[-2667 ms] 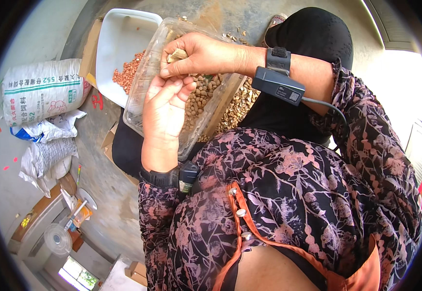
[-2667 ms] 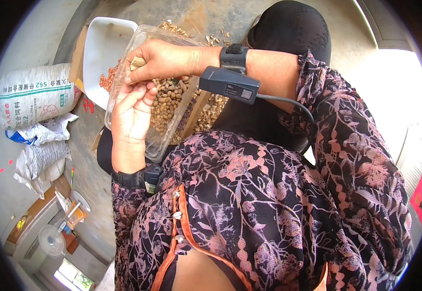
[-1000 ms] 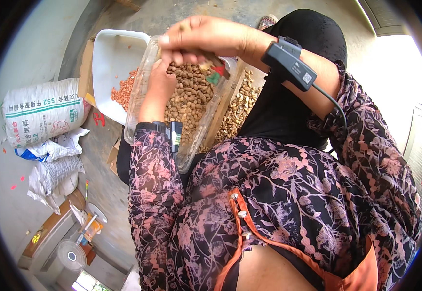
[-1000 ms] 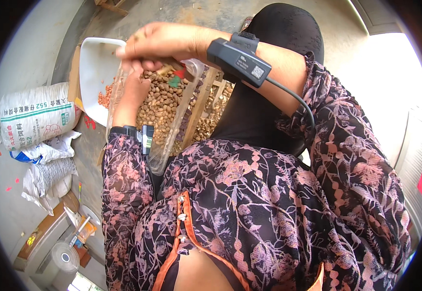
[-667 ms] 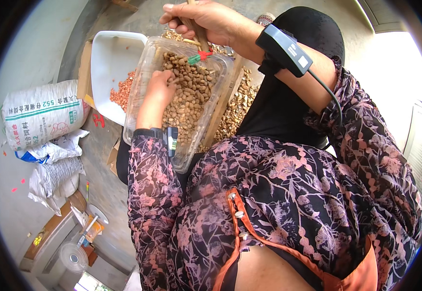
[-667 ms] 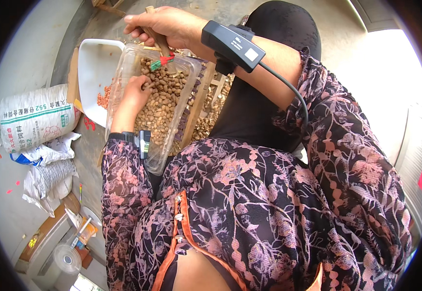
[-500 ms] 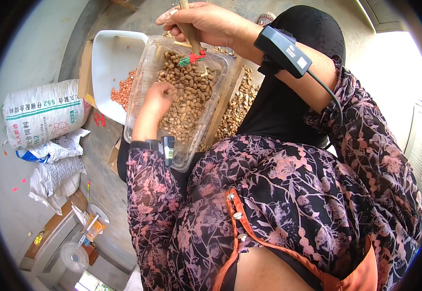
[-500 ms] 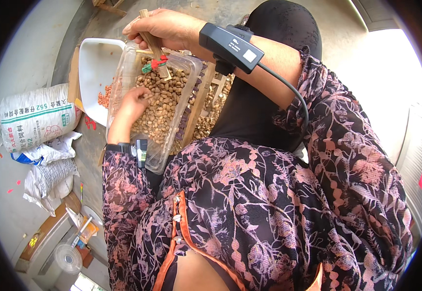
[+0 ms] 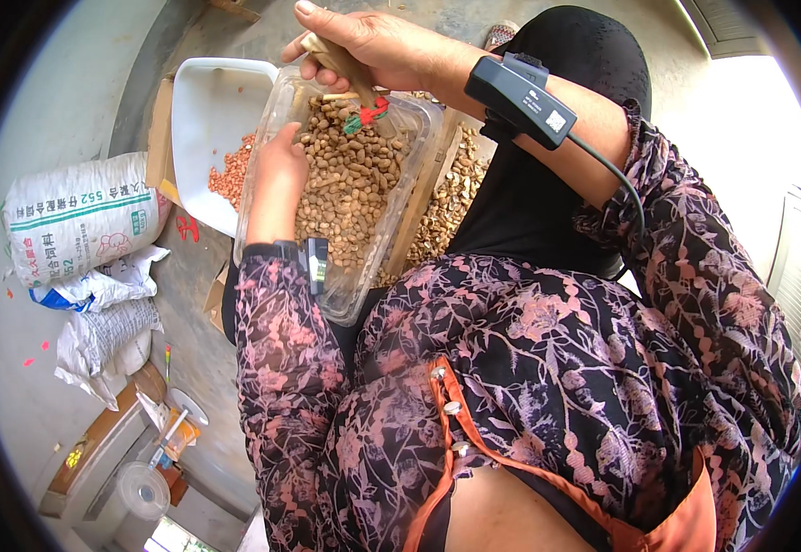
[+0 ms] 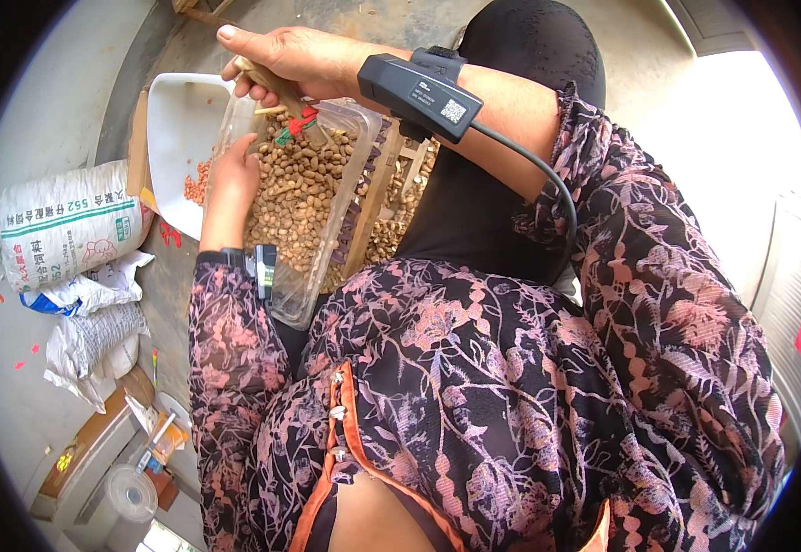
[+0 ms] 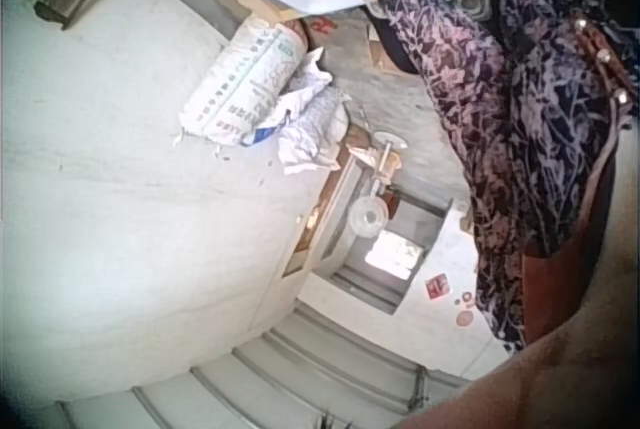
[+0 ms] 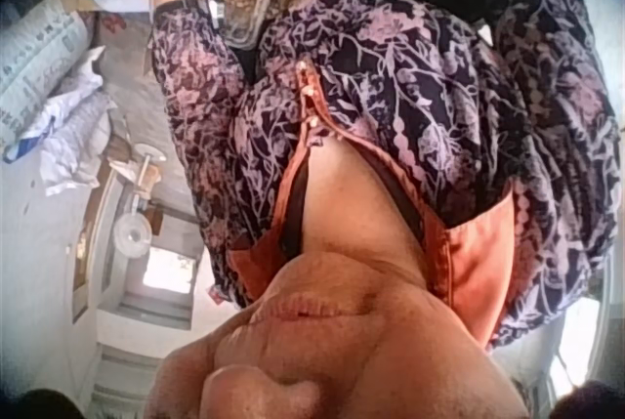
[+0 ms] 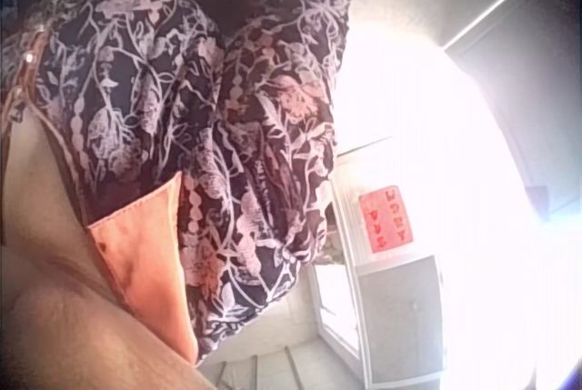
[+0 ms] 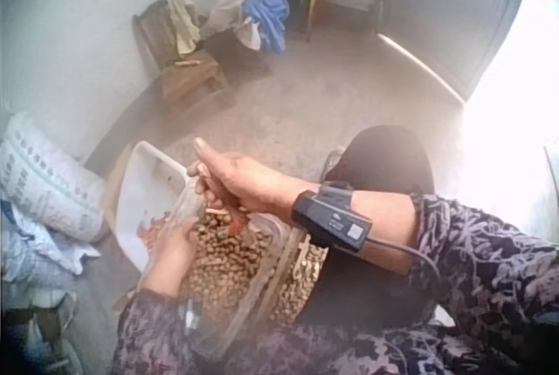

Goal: The person uses their hands to crack open peanut shells and extract the nuts, placing the nuts into a clear plastic container and the shells into a separate white bin.

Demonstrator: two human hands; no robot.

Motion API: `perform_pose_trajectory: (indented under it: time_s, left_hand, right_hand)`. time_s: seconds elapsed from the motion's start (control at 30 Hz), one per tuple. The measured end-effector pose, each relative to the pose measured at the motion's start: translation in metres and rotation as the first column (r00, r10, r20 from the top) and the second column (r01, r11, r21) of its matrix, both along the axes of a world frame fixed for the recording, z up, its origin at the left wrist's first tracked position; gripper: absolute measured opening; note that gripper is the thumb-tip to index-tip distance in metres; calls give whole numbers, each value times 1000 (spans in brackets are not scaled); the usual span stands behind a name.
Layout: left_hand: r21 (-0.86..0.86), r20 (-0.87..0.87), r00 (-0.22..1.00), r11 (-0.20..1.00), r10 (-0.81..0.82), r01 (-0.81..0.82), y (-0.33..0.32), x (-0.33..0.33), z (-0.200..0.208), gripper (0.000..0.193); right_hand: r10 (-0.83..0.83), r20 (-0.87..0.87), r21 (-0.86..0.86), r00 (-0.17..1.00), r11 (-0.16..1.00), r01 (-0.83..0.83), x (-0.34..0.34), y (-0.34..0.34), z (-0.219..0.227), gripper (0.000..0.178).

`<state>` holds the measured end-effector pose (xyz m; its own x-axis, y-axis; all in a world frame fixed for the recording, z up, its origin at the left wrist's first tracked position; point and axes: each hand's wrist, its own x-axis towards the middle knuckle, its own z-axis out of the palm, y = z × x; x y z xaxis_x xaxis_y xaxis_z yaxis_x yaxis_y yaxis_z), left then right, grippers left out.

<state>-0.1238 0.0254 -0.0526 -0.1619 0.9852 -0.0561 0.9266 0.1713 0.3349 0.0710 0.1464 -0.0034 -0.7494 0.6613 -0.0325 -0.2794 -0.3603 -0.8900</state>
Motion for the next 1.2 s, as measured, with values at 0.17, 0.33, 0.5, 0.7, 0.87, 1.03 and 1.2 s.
perform_pose_trajectory:
  time_s: [0.17, 0.33, 0.5, 0.7, 0.87, 1.03, 1.2]
  left_hand:
    - [-149, -196, 980, 989, -21, -8, 8, -1, -8, 19]
    - [-285, -254, 965, 958, -58, -18, 7, 14, 9, 17]
    - [-343, 224, 965, 938, 136, -53, -15, -24, -12, 14]
    - [-279, 932, 167, 931, 321, -234, -69, -28, 51, 17]
    - [-109, 994, -21, 957, 108, -267, -96, -17, 92, 16]
    - [-29, 999, 19, 943, 37, -332, -108, -6, 107, 16]
    - [17, 998, 56, 941, 2, -337, -115, -3, 114, 14]
  right_hand:
    - [110, -29, -18, 994, 994, -110, 0, -5, 8, 58]
    - [150, -11, 5, 989, 989, -150, 4, -5, 9, 54]
    - [143, 52, 86, 988, 985, -147, -3, -15, 7, 50]
    - [172, 290, 301, 941, 917, -261, -21, -42, 17, 41]
    - [259, 421, 379, 869, 820, -428, -35, -69, 29, 38]
    - [310, 213, 609, 926, 699, -374, -50, -87, 22, 41]
    - [278, 77, 723, 957, 646, -246, -53, -97, 25, 43]
